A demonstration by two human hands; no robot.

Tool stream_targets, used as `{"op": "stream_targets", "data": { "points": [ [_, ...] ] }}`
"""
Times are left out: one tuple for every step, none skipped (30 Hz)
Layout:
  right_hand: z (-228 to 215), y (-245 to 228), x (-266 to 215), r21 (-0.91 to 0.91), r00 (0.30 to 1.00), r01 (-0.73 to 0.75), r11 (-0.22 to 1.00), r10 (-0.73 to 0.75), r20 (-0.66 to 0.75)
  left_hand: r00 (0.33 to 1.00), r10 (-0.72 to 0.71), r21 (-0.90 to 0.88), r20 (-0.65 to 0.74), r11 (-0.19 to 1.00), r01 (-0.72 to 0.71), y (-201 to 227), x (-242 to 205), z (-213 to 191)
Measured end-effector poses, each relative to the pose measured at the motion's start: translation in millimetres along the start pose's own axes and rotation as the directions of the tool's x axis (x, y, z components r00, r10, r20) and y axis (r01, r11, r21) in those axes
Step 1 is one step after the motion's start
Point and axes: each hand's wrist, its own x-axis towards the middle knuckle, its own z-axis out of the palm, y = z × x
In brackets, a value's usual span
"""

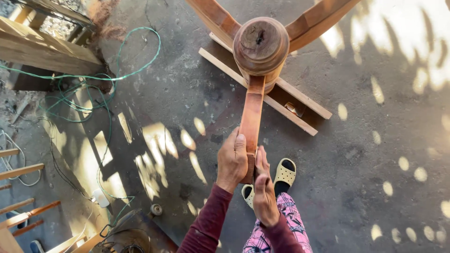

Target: Sanding the curved legs and central pillar of a wooden table base using sandpaper.

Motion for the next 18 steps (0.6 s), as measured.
{"op": "stream_targets", "data": {
  "points": [
    [0.5,-0.7,-0.7,0.041,1.0,-0.016,0.999,0.017,-0.002,0.997,0.043,0.1,-0.061,0.994,-0.037,6.4,-1.7,-2.2],
    [-0.7,8.2,20.5,0.04,1.0,-0.022,0.999,0.023,-0.003,0.998,0.038,0.1,-0.057,0.994,-0.032,7.2,-3.1,-0.5],
    [-0.5,17.2,44.3,0.09,0.999,-0.023,0.996,0.025,-0.022,0.995,0.074,0.093,-0.069,0.993,-0.067,9.0,-1.7,-0.2],
    [-0.6,24.9,67.6,0.141,0.999,-0.023,0.99,0.029,-0.042,0.991,0.11,0.086,-0.08,0.991,-0.103,11.6,-1.2,-0.4],
    [-3.7,41.2,86.6,0.136,0.999,-0.015,0.991,0.022,-0.048,0.99,0.118,0.082,-0.078,0.99,-0.112,10.1,1.3,1.2],
    [-6.3,56.8,105.8,0.148,0.992,-0.045,0.988,0.062,-0.11,0.988,0.13,0.111,-0.085,0.986,-0.121,8.6,3.7,1.9],
    [-9.5,72.8,124.3,0.16,0.981,-0.078,0.984,0.105,-0.163,0.986,0.137,0.138,-0.098,0.983,-0.122,6.2,4.8,3.5],
    [-10.1,62.1,110.9,0.153,0.982,-0.074,0.985,0.099,-0.161,0.985,0.139,0.131,-0.102,0.984,-0.125,6.3,1.4,4.8],
    [-9.1,51.1,104.8,0.107,0.983,0.006,0.994,0.014,-0.184,0.986,0.132,0.145,-0.105,0.983,-0.116,7.6,3.7,4.9],
    [-7.4,40.5,98.5,0.059,0.977,0.085,0.995,-0.072,-0.202,0.986,0.125,0.159,-0.107,0.981,-0.107,8.7,6.3,4.1],
    [-3.8,18.0,75.4,0.054,0.978,0.086,0.995,-0.074,-0.193,0.986,0.121,0.152,-0.114,0.983,-0.103,5.3,2.9,2.3],
    [-0.6,-3.6,52.4,0.205,0.983,0.092,0.975,-0.056,-0.176,0.986,0.124,0.147,-0.113,0.983,-0.107,1.3,-0.3,1.2],
    [2.3,-22.6,34.1,0.351,0.986,0.099,0.931,-0.044,-0.16,0.985,0.134,0.143,-0.113,0.983,-0.117,-2.9,1.9,1.3],
    [0.1,-15.4,42.7,0.347,0.987,0.104,0.932,-0.052,-0.154,0.983,0.137,0.138,-0.121,0.983,-0.12,0.8,4.5,0.8],
    [-0.7,-9.5,44.9,0.169,0.98,0.082,0.982,-0.048,-0.194,0.987,0.115,0.14,-0.109,0.985,-0.099,3.0,1.2,-1.4],
    [-1.8,-3.4,46.4,-0.014,0.971,0.05,0.999,-0.051,-0.233,0.991,0.093,0.142,-0.097,0.987,-0.079,5.1,-2.8,-3.2],
    [-7.0,13.6,66.7,-0.014,0.972,0.043,0.999,-0.045,-0.229,0.992,0.086,0.142,-0.097,0.987,-0.072,3.0,-3.0,-1.8],
    [-12.3,30.5,86.6,-0.038,0.975,0.04,0.998,-0.047,-0.219,0.988,0.11,0.122,-0.108,0.988,-0.097,1.1,-3.6,-0.4]
  ]
}}
